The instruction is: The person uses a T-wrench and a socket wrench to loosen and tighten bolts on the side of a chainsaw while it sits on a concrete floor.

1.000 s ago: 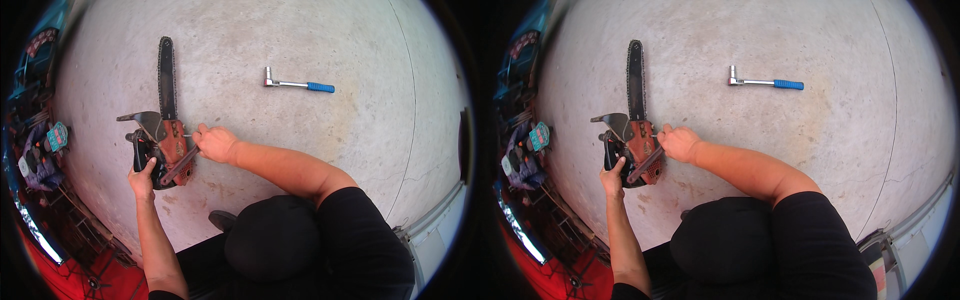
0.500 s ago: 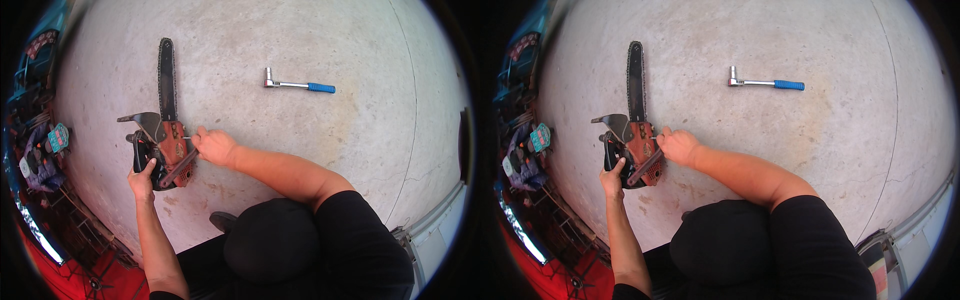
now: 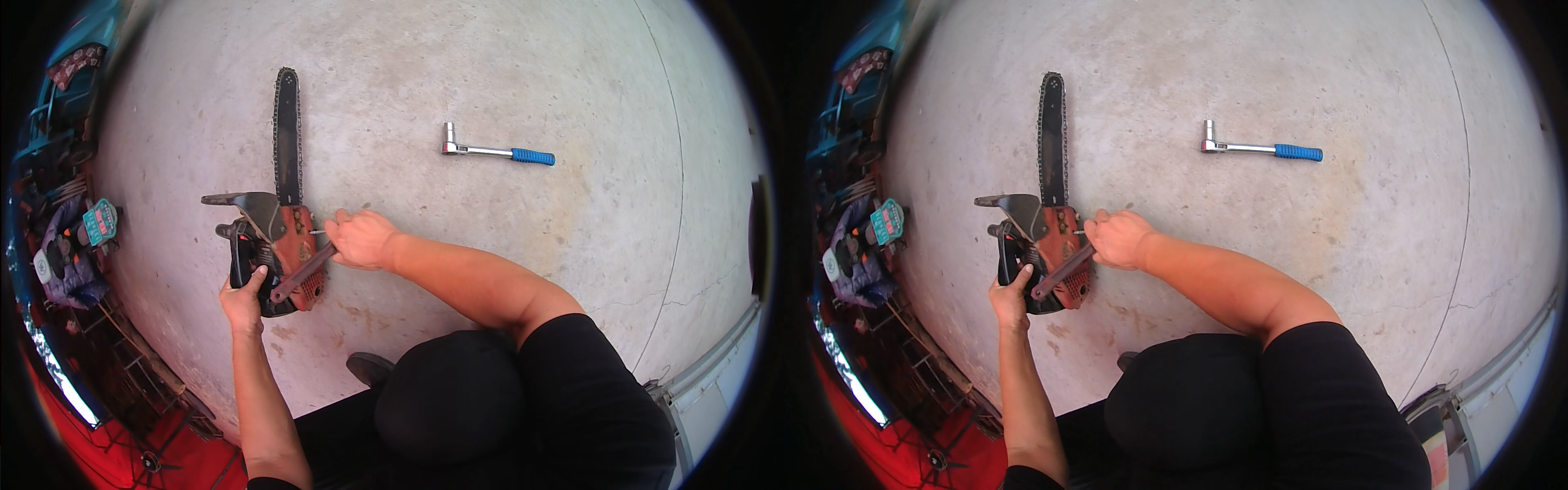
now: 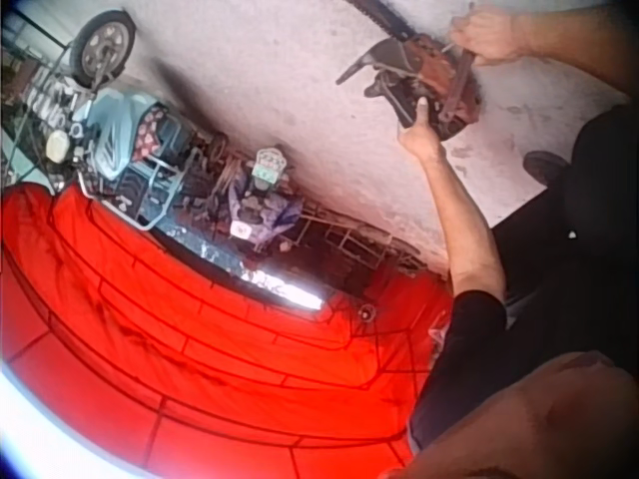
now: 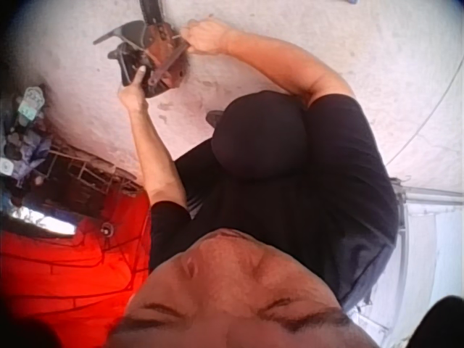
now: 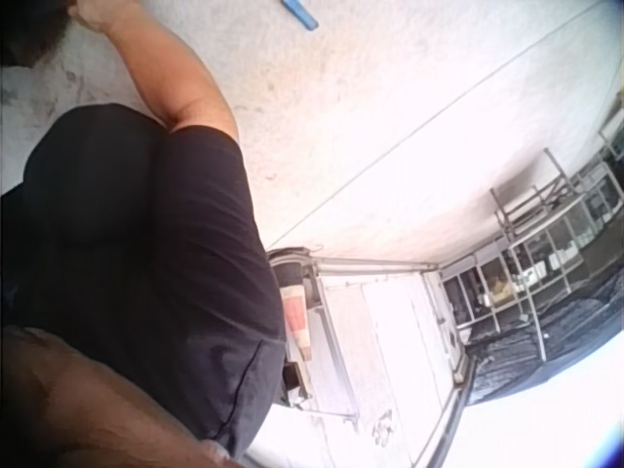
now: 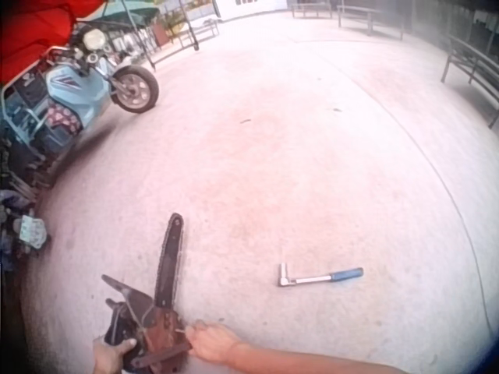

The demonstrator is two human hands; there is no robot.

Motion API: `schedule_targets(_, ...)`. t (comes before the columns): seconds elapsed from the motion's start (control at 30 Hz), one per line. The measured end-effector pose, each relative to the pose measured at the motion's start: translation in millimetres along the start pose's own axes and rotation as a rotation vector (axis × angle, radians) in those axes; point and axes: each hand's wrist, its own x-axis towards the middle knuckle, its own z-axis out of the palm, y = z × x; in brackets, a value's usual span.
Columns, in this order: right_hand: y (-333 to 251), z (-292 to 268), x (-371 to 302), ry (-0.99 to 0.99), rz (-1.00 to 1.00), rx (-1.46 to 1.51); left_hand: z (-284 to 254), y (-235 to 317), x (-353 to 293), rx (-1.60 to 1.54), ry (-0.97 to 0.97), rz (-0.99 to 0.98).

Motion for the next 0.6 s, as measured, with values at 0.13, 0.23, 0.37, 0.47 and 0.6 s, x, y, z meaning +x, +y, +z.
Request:
schedule_targets(0.13, 0, 2, 0, 0.019, 0.012, 0.051, -1, -7, -2, -0.008, 0.005, 0.027)
schedule_targets(0.23, 1, 7, 3, 0.008, 0.095, 0.165, 2, -7, -4, -0.024, 0.010, 0.005)
schedule_targets(0.37, -2, -6, 6, -0.107, 0.214, 0.313, 4, -10, -7, -0.068, 0.002, 0.024)
schedule_targets(0.47, 3, -5, 9, -0.104, 0.223, 0.374, 5, -13, -8, -0.070, 0.006, 0.034)
schedule_targets(0.6, 13, 22, 16, -0.048, 0.308, 0.598, 7, -15, -11, -0.063, 0.014, 0.040)
